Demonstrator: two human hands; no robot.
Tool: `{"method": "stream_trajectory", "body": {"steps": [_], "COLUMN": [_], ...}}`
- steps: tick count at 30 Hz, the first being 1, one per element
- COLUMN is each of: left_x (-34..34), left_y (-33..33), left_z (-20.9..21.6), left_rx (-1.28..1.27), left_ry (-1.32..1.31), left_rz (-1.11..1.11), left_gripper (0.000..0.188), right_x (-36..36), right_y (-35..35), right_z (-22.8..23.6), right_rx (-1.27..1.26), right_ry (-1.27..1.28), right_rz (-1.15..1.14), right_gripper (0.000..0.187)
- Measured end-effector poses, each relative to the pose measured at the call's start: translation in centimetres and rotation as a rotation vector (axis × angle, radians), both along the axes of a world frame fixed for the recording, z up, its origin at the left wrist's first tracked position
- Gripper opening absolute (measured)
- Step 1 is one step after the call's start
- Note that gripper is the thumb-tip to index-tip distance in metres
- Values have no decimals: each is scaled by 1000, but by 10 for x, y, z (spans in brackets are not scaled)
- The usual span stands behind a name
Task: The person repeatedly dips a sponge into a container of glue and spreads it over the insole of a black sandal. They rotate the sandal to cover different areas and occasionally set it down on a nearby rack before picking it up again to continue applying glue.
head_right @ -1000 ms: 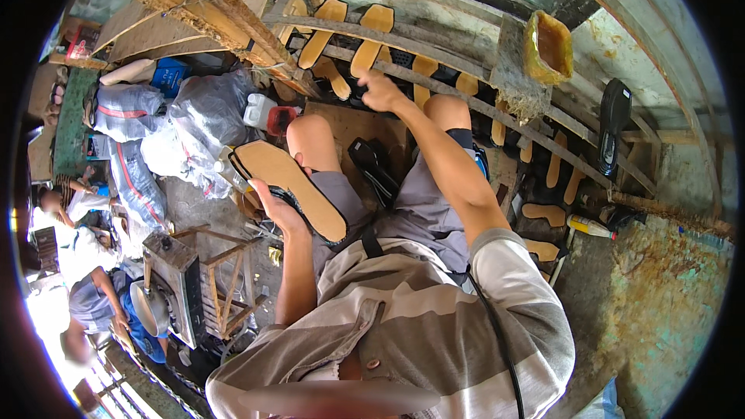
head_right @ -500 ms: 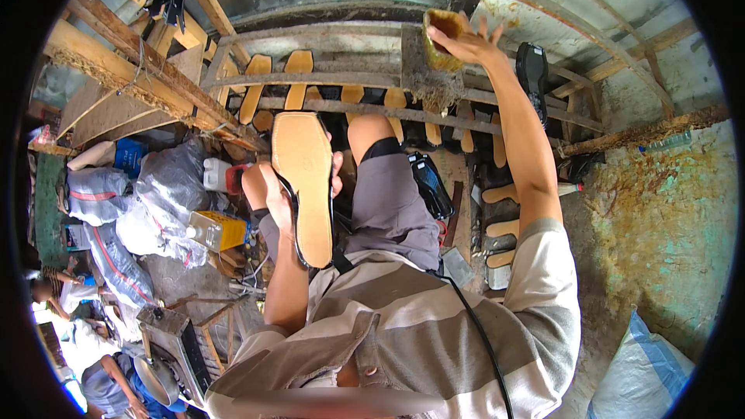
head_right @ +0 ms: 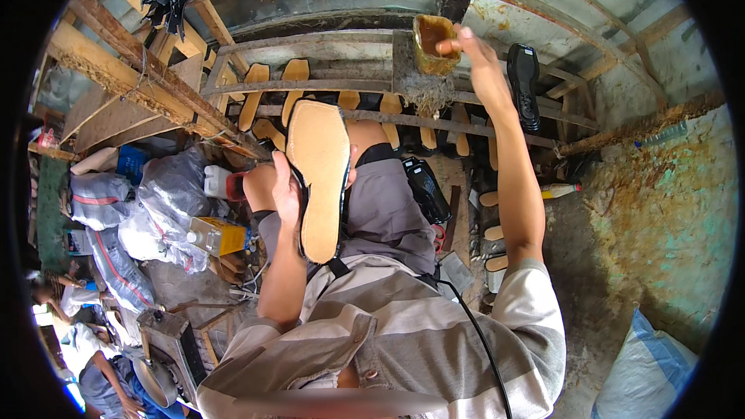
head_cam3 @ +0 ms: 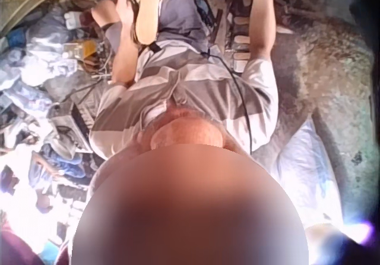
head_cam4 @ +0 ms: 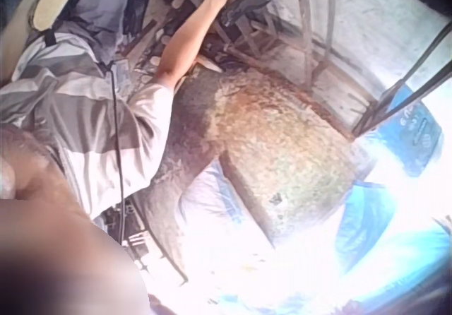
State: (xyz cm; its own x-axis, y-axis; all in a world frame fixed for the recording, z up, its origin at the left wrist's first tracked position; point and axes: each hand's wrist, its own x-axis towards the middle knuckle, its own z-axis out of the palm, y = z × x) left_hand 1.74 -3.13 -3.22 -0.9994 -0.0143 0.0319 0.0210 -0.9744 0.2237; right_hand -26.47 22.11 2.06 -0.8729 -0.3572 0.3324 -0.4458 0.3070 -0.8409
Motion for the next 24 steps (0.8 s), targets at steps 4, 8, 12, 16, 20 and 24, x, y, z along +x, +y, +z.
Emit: {"method": "stream_trajectory", "body": {"steps": [4, 8, 12, 16, 20, 24], "left_x": [-1, 4, 6, 7, 7, 10], "left_y": [3, -4, 4, 21, 23, 13], "left_z": [4, 12, 23, 31, 34, 37], "left_rx": [-11, -199, -257, -308, -419, -308], "left_ry": [28, -8, -29, -30, -73, -6], "left_rz": [6, 86, 88, 83, 224, 178], "left_gripper": [85, 86, 83, 77, 66, 62], "right_x": [12, 72, 147, 172, 199, 211], "right_y": [-21, -27, -46, -90, -107, -95], "right_z": [-4, 17, 31, 13, -1, 2], "right_rx": [801, -146, -479, 86, 515, 424], "right_ry": [-6, -222, -66, 43, 487, 996], "right_rz": [-302, 103, 404, 520, 110, 186], "right_gripper": [82, 73, 67, 80, 77, 81]}}
